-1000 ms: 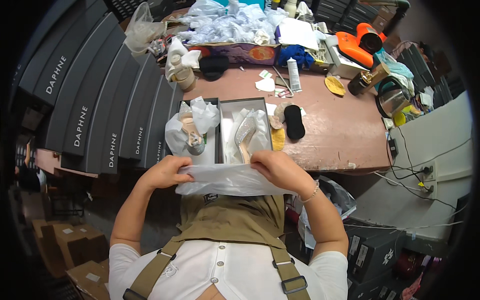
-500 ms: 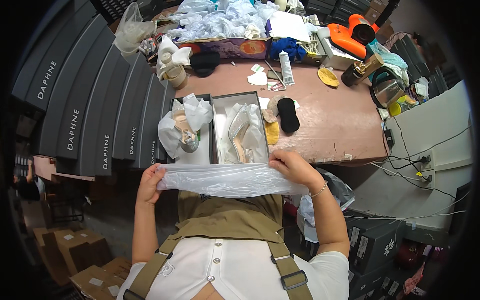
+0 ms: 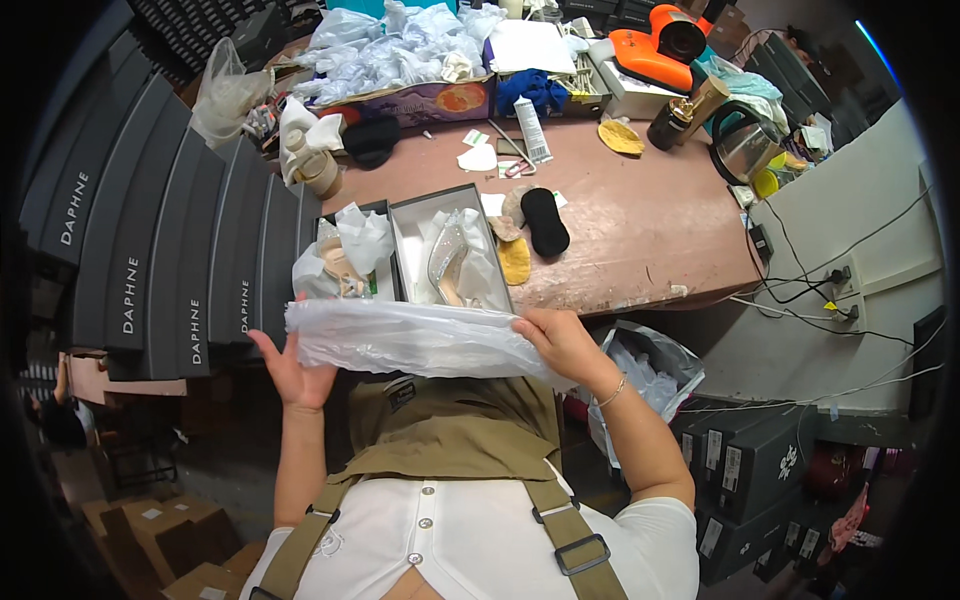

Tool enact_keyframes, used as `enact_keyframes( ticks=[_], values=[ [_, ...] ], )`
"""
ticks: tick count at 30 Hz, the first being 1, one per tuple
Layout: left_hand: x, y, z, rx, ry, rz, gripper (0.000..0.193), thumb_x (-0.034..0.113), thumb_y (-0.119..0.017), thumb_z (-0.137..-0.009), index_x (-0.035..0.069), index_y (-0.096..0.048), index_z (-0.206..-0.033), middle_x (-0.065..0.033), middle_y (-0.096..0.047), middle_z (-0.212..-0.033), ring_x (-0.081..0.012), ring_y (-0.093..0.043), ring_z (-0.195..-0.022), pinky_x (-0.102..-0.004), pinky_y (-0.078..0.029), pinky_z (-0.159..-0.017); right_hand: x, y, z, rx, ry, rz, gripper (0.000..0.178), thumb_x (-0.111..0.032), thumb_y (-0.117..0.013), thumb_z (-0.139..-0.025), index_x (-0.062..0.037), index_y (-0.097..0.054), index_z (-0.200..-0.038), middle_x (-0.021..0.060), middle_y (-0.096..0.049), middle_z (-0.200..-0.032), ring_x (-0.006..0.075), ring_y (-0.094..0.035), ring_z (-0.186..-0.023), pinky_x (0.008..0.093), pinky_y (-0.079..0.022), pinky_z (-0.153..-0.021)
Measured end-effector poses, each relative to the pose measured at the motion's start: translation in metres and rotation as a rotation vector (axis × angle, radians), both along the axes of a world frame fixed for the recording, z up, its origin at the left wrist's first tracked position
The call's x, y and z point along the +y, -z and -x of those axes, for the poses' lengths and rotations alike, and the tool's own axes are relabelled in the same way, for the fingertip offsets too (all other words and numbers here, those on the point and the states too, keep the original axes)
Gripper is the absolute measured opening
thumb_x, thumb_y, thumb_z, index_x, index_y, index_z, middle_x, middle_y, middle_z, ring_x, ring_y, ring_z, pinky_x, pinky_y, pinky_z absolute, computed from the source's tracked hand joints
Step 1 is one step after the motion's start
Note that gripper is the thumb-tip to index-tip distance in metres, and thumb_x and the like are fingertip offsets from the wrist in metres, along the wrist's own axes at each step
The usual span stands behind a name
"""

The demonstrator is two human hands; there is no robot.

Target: Inspecting, cleaning, and packing glittery high-heeled shoes into boxes.

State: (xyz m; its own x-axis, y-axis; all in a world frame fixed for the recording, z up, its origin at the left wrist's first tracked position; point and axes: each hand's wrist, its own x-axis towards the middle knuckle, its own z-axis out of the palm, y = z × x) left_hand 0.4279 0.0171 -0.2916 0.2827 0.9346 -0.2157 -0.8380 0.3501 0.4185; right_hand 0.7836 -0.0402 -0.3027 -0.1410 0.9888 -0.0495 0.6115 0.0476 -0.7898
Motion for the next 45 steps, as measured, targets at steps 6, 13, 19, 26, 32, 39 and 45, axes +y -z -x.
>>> enact_keyframes(
  ticks=[6,13,19,26,32,39,45],
  values=[
    [-0.008,0.001,-0.046,0.225,-0.202,0.056,0.091,0.074,-0.05,-0.079,0.012,-0.033,-0.142,-0.0084,-0.039,-0.143,-0.0308,-0.037,-0.131,-0.05,-0.028,-0.11,-0.013,-0.006,0.027,-0.406,-0.012,-0.347,0.014,-0.018,-0.063,-0.086,-0.0066,-0.056,-0.08,0.0113,-0.054,-0.071,0.031,-0.058,-0.059,0.0387,-0.048,-0.052],
    [-0.039,0.038,-0.07,0.321,-0.032,0.006,0.1,0.063,-0.068,-0.073,0.011,-0.022,-0.146,-0.0077,-0.031,-0.148,-0.0277,-0.031,-0.135,-0.0513,-0.027,-0.109,-0.024,-0.005,0.043,-0.4,0.009,-0.436,0.013,-0.012,-0.066,-0.082,-0.0078,-0.054,-0.078,0.0088,-0.052,-0.071,0.0288,-0.056,-0.055,0.0369,-0.047,-0.048],
    [-0.012,0.051,-0.077,0.081,-0.083,0.3,0.045,0.015,-0.063,-0.091,0.003,-0.045,-0.13,-0.0073,-0.055,-0.122,-0.0209,-0.051,-0.115,-0.0368,-0.041,-0.101,-0.033,0.003,0.056,0.004,0.114,-0.326,0.015,-0.014,-0.061,-0.089,-0.0009,-0.059,-0.083,0.0097,-0.057,-0.07,0.0235,-0.056,-0.056,0.0331,-0.045,-0.053],
    [0.004,0.06,-0.067,0.184,-0.203,0.292,0.038,0.009,-0.062,-0.089,0.0,-0.051,-0.125,-0.0095,-0.056,-0.122,-0.024,-0.053,-0.113,-0.0402,-0.041,-0.101,-0.038,0.014,0.034,0.714,0.13,0.421,0.017,-0.012,-0.065,-0.089,-0.0007,-0.058,-0.099,0.0002,-0.059,-0.084,0.0048,-0.051,-0.075,0.0209,-0.044,-0.067],
    [0.028,0.041,-0.061,0.346,-0.29,0.135,0.037,0.013,-0.064,-0.09,0.002,-0.053,-0.122,-0.0077,-0.057,-0.12,-0.0208,-0.055,-0.109,-0.0368,-0.045,-0.095,-0.078,0.034,0.019,0.836,-0.016,0.606,0.028,-0.015,-0.067,-0.088,-0.005,-0.051,-0.109,-0.0017,-0.057,-0.087,0.0054,-0.053,-0.078,0.02,-0.045,-0.07],
    [0.039,0.046,-0.079,0.537,-0.398,0.054,0.03,0.012,-0.066,-0.089,0.0,-0.056,-0.116,-0.0074,-0.06,-0.114,-0.0173,-0.059,-0.101,-0.0318,-0.048,-0.089,-0.085,0.03,0.011,0.965,0.437,0.45,0.012,-0.017,-0.056,-0.095,-0.0052,-0.056,-0.097,-0.0039,-0.056,-0.081,0.0028,-0.049,-0.07,0.019,-0.041,-0.061],
    [0.032,0.062,-0.081,0.545,-0.41,0.065,0.03,0.012,-0.065,-0.089,-0.002,-0.056,-0.114,-0.0082,-0.061,-0.111,-0.0175,-0.059,-0.099,-0.032,-0.049,-0.088,-0.09,0.044,-0.04,0.221,0.564,0.226,0.014,-0.014,-0.062,-0.088,-0.0009,-0.06,-0.092,0.0052,-0.059,-0.074,0.012,-0.054,-0.07,0.0267,-0.045,-0.063]
  ],
)
